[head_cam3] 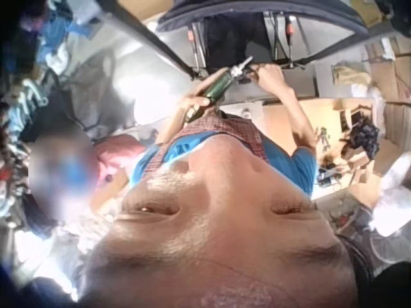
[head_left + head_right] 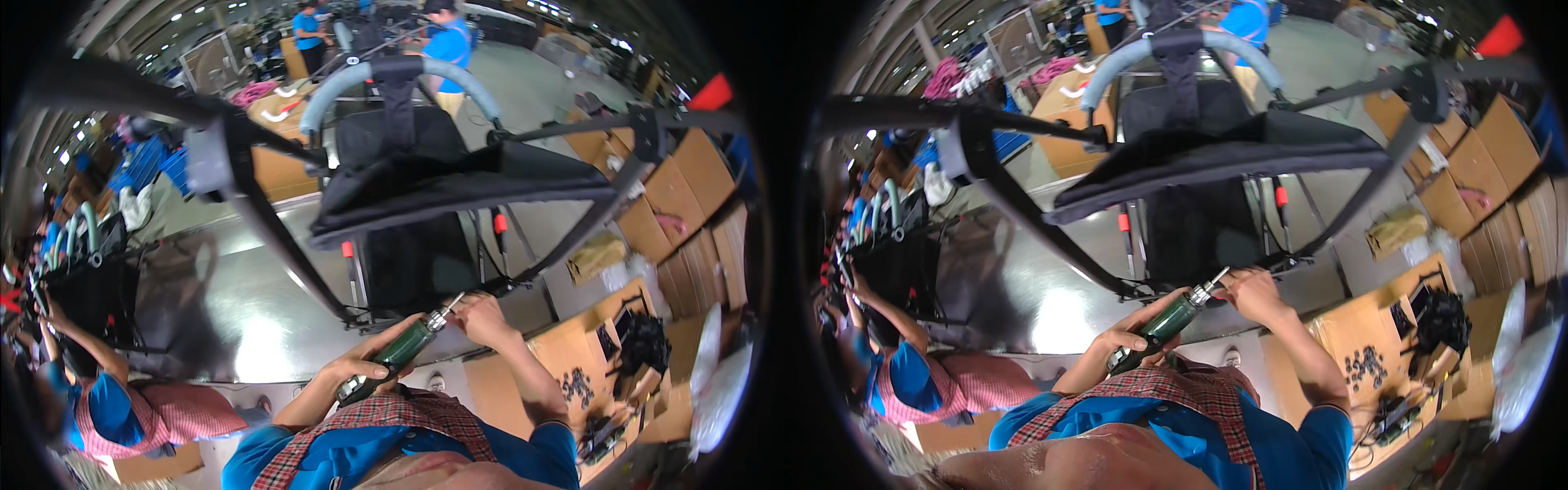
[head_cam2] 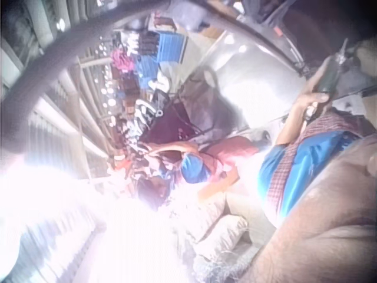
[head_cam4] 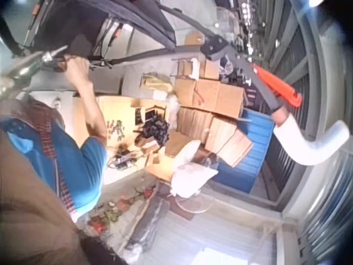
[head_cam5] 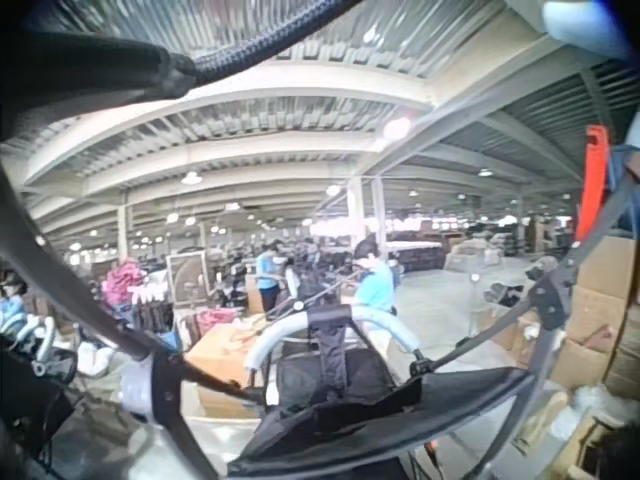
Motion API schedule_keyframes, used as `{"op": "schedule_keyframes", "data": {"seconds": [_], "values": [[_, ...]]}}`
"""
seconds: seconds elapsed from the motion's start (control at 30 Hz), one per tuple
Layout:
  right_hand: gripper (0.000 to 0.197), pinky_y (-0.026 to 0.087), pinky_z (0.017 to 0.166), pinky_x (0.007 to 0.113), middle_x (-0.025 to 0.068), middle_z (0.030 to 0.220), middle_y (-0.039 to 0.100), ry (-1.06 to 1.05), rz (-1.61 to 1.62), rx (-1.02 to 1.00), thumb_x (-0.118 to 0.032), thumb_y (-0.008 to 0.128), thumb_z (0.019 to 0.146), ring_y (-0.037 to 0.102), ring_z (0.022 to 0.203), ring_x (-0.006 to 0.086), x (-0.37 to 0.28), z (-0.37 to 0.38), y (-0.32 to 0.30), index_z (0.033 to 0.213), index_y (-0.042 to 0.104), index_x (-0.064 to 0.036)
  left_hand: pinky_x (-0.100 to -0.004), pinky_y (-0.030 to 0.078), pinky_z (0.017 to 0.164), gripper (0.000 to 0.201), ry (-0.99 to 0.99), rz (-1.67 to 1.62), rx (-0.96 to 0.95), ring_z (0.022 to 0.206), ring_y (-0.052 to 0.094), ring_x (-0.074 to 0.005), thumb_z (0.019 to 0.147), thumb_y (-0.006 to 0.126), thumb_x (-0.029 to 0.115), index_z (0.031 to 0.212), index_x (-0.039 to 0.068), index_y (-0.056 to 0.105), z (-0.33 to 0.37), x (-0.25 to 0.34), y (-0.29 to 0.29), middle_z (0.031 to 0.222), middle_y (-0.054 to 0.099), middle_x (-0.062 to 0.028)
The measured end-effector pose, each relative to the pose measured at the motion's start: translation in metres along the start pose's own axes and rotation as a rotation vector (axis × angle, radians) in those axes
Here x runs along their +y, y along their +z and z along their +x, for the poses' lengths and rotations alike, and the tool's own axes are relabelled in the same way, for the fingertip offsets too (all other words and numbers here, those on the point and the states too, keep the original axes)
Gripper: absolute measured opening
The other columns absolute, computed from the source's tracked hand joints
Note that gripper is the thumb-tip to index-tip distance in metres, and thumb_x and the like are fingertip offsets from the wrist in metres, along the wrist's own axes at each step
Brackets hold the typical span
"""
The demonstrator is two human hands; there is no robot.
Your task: The person uses a cordless drill to attach fabric components to a stroller frame on a metal workbench. They repeatedly pick up fasteners, align parts, and drive screws into the frame, then move the assembled unit aside to begin on the next stroller.
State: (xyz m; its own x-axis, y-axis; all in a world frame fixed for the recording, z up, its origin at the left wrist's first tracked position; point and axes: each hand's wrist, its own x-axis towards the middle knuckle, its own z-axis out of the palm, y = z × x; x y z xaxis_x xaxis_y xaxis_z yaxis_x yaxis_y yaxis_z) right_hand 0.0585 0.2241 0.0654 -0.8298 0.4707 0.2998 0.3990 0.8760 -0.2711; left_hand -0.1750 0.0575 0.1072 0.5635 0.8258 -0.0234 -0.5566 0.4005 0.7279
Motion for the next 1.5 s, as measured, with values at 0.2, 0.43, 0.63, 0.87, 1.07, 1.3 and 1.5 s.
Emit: {"op": "schedule_keyframes", "data": {"seconds": [0.2, 0.43, 0.63, 0.87, 1.07, 1.3, 1.5], "values": [[0.038, 0.049, 0.093, 0.041, 0.0086, 0.115, 0.067, -0.126, 0.088, 0.373, -0.022, 0.067, 0.082, 0.062, 0.107, 0.0269, -0.012, -0.02, 0.014, 0.118, 0.066, -0.0083, -0.0266, 0.047, 0.052, 0.121, -0.18, -0.024, -0.153, 0.054, 0.058, -0.0196, 0.068, 0.08, 0.02, 0.16, 0.016, 0.002, 0.051, -0.012, 0.027, 0.092, 0.06, -0.0216], [0.028, 0.051, 0.096, 0.041, 0.0114, 0.116, 0.067, 0.286, 0.103, 0.312, -0.017, 0.072, 0.083, 0.062, 0.11, 0.0288, 0.041, -0.214, -0.022, 0.109, 0.069, -0.0048, -0.0272, 0.048, 0.046, 0.12, -0.209, -0.034, -0.031, 0.049, 0.057, -0.0189, 0.067, 0.08, 0.019, 0.159, 0.015, 0.003, 0.121, -0.092, 0.064, 0.081, 0.058, -0.0194], [0.017, 0.054, 0.085, 0.042, 0.0145, 0.101, 0.07, 1.059, -0.064, 0.327, -0.015, 0.065, 0.086, 0.066, 0.095, 0.0328, 0.118, -0.41, -0.042, 0.099, 0.072, -0.0059, -0.0278, 0.046, 0.052, 0.112, -0.369, 0.372, 0.006, 0.06, 0.058, -0.016, 0.07, 0.079, 0.038, 0.158, 0.009, 0.016, 0.184, -0.147, 0.093, 0.081, 0.06, -0.0118], [0.017, 0.054, 0.078, 0.043, 0.0142, 0.094, 0.068, 1.231, -0.018, 0.266, -0.02, 0.066, 0.086, 0.067, 0.086, 0.0354, 0.162, -0.464, -0.018, 0.093, 0.069, -0.0045, -0.0285, 0.047, 0.065, 0.113, -0.461, 0.451, 0.017, 0.075, 0.061, -0.0166, 0.067, 0.08, 0.045, 0.157, 0.01, 0.022, 0.214, -0.171, 0.116, 0.088, 0.062, -0.0095], [0.02, 0.055, 0.076, 0.047, 0.0159, 0.09, 0.067, 1.237, -0.183, 0.054, -0.023, 0.063, 0.087, 0.067, 0.086, 0.0378, 0.184, -0.463, -0.006, 0.084, 0.064, -0.0036, -0.0287, 0.046, 0.082, 0.112, -0.394, 0.501, 0.11, 0.087, 0.062, -0.0188, 0.067, 0.08, 0.044, 0.158, 0.01, 0.022, 0.212, -0.169, 0.12, 0.097, 0.062, -0.011], [0.016, 0.056, 0.07, 0.045, 0.0169, 0.09, 0.067, 1.174, -0.257, 0.069, -0.019, 0.061, 0.087, 0.067, 0.079, 0.0384, 0.18, -0.47, 0.002, 0.085, 0.064, -0.0033, -0.0297, 0.047, 0.081, 0.109, -0.368, 0.382, 0.157, 0.087, 0.062, -0.0191, 0.07, 0.079, 0.04, 0.158, 0.011, 0.021, 0.192, -0.161, 0.106, 0.094, 0.062, -0.01], [0.011, 0.052, 0.065, 0.03, 0.0097, 0.077, 0.068, 1.022, 0.415, 0.484, -0.008, 0.067, 0.088, 0.066, 0.07, 0.0163, 0.161, -0.354, -0.075, 0.088, 0.066, 0.0034, -0.0287, 0.048, 0.076, 0.107, -0.32, 0.326, 0.093, 0.085, 0.061, -0.0189, 0.073, 0.078, 0.033, 0.158, 0.01, 0.018, 0.182, -0.139, 0.099, 0.098, 0.061, -0.0106]]}}
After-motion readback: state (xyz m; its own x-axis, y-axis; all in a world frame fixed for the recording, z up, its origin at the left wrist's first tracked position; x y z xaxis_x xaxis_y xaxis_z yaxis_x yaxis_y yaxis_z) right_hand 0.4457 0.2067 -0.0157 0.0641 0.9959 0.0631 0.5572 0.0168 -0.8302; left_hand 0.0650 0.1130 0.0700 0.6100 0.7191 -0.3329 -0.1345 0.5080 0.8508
